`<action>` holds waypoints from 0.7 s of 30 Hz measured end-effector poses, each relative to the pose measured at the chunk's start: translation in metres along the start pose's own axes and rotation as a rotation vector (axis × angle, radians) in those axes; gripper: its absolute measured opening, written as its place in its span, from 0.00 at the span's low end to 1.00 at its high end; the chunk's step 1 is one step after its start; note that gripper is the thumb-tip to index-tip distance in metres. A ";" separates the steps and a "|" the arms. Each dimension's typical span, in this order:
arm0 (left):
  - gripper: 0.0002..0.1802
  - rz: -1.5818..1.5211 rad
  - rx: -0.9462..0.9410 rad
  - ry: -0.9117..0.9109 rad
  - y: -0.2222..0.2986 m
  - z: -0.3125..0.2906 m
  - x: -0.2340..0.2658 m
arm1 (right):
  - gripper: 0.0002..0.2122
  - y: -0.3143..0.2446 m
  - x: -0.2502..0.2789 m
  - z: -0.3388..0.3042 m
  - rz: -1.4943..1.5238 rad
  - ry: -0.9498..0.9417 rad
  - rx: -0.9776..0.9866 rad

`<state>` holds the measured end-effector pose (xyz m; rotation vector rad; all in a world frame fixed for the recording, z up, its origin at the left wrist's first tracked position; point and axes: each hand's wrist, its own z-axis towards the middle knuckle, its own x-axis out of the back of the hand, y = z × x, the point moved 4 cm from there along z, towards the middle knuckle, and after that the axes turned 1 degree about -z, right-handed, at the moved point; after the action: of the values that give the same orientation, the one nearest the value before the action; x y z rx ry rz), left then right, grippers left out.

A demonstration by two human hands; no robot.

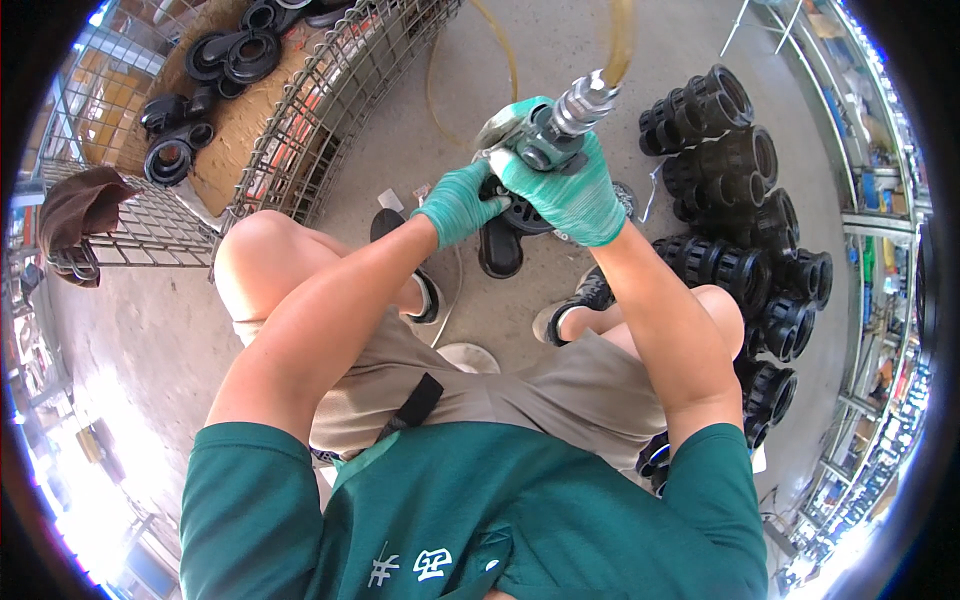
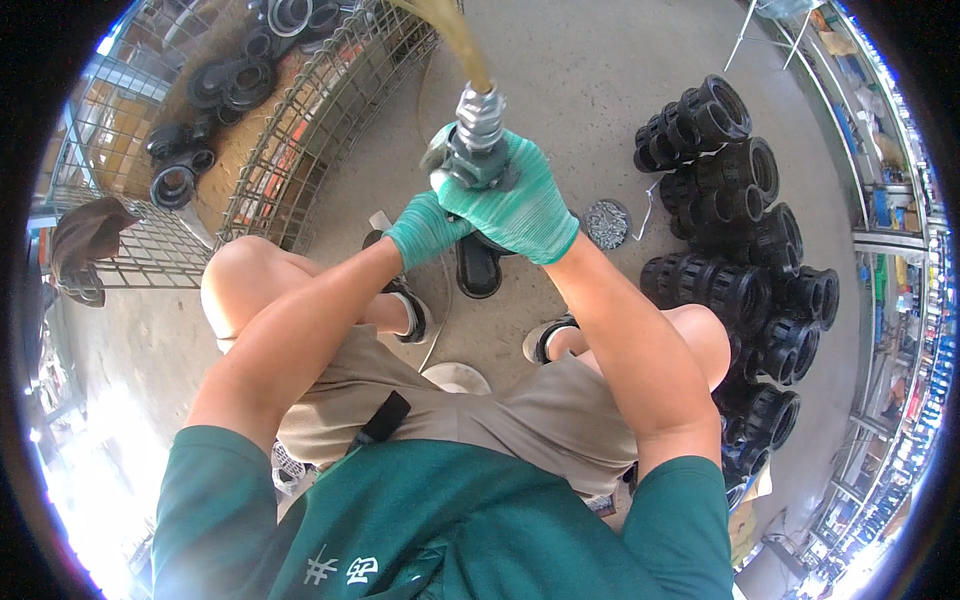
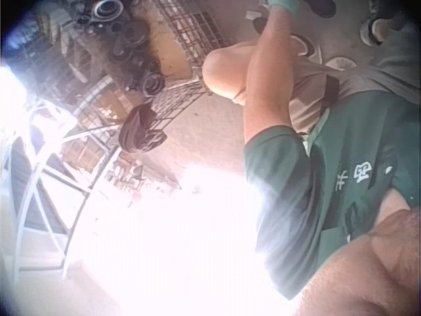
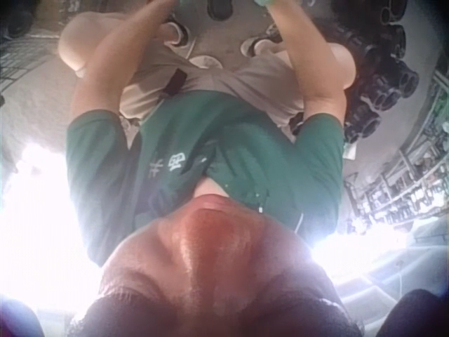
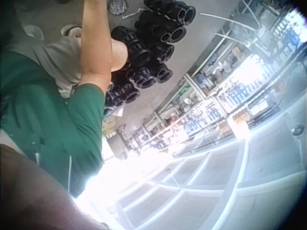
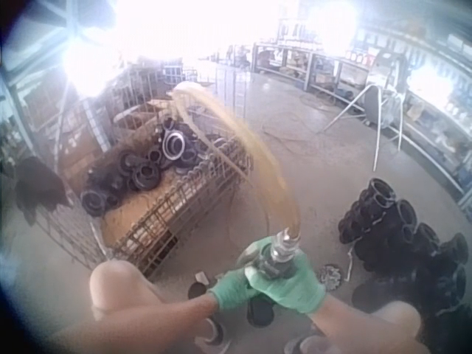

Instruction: The person places screws into holes on a plastic part, uses an air-powered screwdriver to tighten them, and puts the finished part into a metal wire crate.

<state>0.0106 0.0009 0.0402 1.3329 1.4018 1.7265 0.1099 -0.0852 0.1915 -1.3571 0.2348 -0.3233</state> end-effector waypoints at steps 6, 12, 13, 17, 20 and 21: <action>0.17 0.143 0.124 0.102 0.016 -0.010 0.002 | 0.10 -0.039 0.031 -0.007 -0.077 0.154 0.078; 0.17 0.229 0.201 0.017 0.029 -0.003 0.002 | 0.12 -0.018 0.066 -0.034 -0.043 0.298 0.011; 0.17 0.418 -0.035 0.078 0.040 -0.001 0.001 | 0.12 -0.016 0.070 -0.038 0.019 0.334 -0.014; 0.19 0.655 -0.381 0.008 0.066 0.001 -0.020 | 0.14 -0.021 0.076 -0.051 0.026 0.353 -0.031; 0.18 0.663 -0.425 -0.040 0.069 0.005 -0.037 | 0.14 -0.021 0.079 -0.054 -0.010 0.358 -0.006; 0.17 0.677 -0.401 -0.038 0.068 0.007 -0.040 | 0.15 -0.022 0.079 -0.055 -0.025 0.358 -0.019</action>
<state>0.0431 -0.0518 0.0894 1.6929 0.5397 2.2290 0.1625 -0.1678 0.2034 -1.3154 0.5198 -0.5865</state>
